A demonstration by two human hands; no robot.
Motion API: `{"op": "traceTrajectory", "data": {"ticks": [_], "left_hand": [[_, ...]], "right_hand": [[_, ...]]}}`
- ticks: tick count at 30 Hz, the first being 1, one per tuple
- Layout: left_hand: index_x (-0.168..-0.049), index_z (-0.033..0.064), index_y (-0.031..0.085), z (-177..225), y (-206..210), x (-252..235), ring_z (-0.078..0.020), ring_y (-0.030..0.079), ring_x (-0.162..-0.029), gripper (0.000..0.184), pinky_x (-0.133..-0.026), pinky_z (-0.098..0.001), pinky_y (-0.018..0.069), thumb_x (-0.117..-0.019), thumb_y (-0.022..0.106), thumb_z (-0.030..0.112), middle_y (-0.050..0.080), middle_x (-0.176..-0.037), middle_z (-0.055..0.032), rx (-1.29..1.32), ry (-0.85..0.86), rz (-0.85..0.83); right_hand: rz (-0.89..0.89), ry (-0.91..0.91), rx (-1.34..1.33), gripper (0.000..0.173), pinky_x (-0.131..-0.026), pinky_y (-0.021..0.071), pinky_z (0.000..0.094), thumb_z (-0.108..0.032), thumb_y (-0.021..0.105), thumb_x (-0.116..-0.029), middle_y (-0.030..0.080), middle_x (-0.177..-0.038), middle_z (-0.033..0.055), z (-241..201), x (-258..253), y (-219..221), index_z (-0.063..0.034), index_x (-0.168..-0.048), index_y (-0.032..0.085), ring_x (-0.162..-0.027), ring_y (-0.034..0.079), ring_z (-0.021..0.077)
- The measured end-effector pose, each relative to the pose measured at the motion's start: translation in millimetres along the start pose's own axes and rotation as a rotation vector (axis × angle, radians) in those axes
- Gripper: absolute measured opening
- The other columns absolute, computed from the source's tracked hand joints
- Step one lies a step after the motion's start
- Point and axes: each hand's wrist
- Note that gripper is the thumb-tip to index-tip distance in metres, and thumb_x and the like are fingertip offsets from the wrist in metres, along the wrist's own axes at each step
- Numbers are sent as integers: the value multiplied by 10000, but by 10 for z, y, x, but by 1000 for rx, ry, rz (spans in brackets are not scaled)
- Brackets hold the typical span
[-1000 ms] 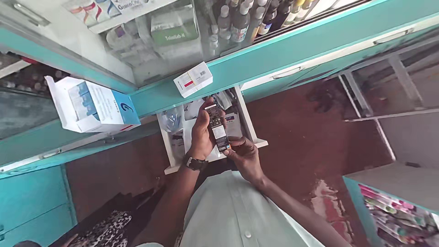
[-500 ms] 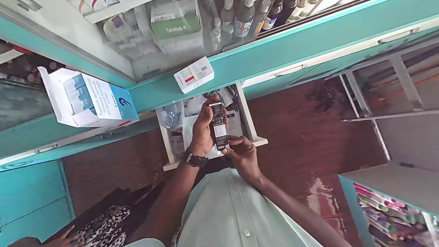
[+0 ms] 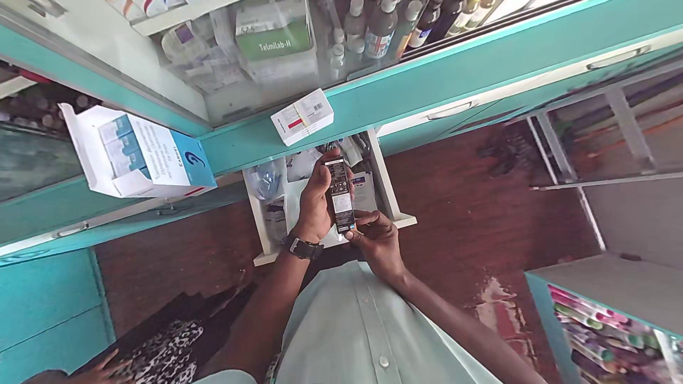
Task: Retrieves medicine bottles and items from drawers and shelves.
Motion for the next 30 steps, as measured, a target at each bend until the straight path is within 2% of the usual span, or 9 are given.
{"op": "traceTrajectory", "data": {"ticks": [11, 13, 16, 19, 21, 23, 25, 28, 30], "left_hand": [[-1436, 254, 483, -30, 16, 25, -154, 666, -828, 420, -726, -309, 599, -1069, 398, 439, 642, -1059, -57, 7, -12, 13], [-1438, 265, 478, -76, 28, 35, -153, 669, -867, 427, -762, -324, 600, -1062, 419, 458, 648, -1081, -41, -8, -9, 28], [-1501, 203, 409, -258, 154, 182, -168, 637, -1128, 450, -948, -382, 554, -1073, 401, 342, 631, -1308, -49, -240, -12, 28], [-1609, 42, 239, -478, 213, 490, -210, 433, -1427, 645, -1184, -396, 380, -1044, 497, 217, 406, -1579, -158, -537, -74, -71], [-1595, 34, 311, -651, -11, 715, -292, 321, -1509, 742, -1237, -502, 276, -994, 626, 335, 337, -1631, -180, -862, 18, 115], [-1534, -4, 407, -701, -400, 857, -395, 320, -1494, 765, -1217, -587, 271, -924, 699, 355, 354, -1604, -235, -1161, 141, 462], [-1527, -44, 374, -630, -807, 882, -458, 356, -1454, 838, -1184, -629, 279, -891, 727, 371, 378, -1563, -295, -1345, 60, 687], [-1525, -26, 379, -600, -1199, 841, -400, 509, -1344, 789, -1128, -572, 401, -929, 706, 373, 510, -1457, -274, -1258, -172, 718], [-1523, -23, 404, -719, -1214, 807, -376, 502, -1359, 696, -1146, -529, 397, -965, 659, 306, 501, -1474, -265, -1163, -154, 605]], "right_hand": [[-9, 2, -7, 294, -871, 638, 381, 126, 780, -799, 714, -1188, 150, -11, 35, -29, -28, -1015, 651, -1048, 727, 228], [-43, 21, -21, 323, -888, 630, 412, 82, 771, -835, 705, -1190, 146, -28, 33, -60, -21, -1103, 624, -1049, 720, 242], [-130, 162, -4, 701, -888, 619, 475, -141, 775, -890, 660, -1249, 149, -143, 9, -180, -34, -1451, 369, -1041, 707, 272], [-48, 267, 155, 571, -723, 626, 365, -100, 761, -871, 708, -1029, 99, -248, 34, -410, 8, -1363, 492, -817, 703, 180], [13, 281, 173, 428, -722, 623, 373, -72, 728, -881, 703, -944, 85, -285, 79, -610, -3, -1265, 553, -776, 694, 178], [74, 294, 230, 296, -683, 620, 346, -76, 648, -924, 711, -847, 64, -343, 93, -739, -19, -1193, 537, -713, 701, 172], [119, 356, 302, 210, -613, 608, 317, -118, 615, -956, 734, -837, 82, -407, 34, -790, -10, -1120, 542, -673, 707, 177], [79, 537, 442, 359, -675, 630, 366, -117, 651, -935, 733, -1080, 133, -257, -230, -679, 27, -1253, 569, -826, 733, 227], [-4, 630, 633, 484, -733, 617, 372, -174, 743, -907, 710, -1053, 128, 73, -479, -581, 7, -1321, 569, -829, 710, 198]]}}
Point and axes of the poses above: each hand's wrist, its own x-axis away from the middle knuckle, its own y-axis out of the palm, z = x × y
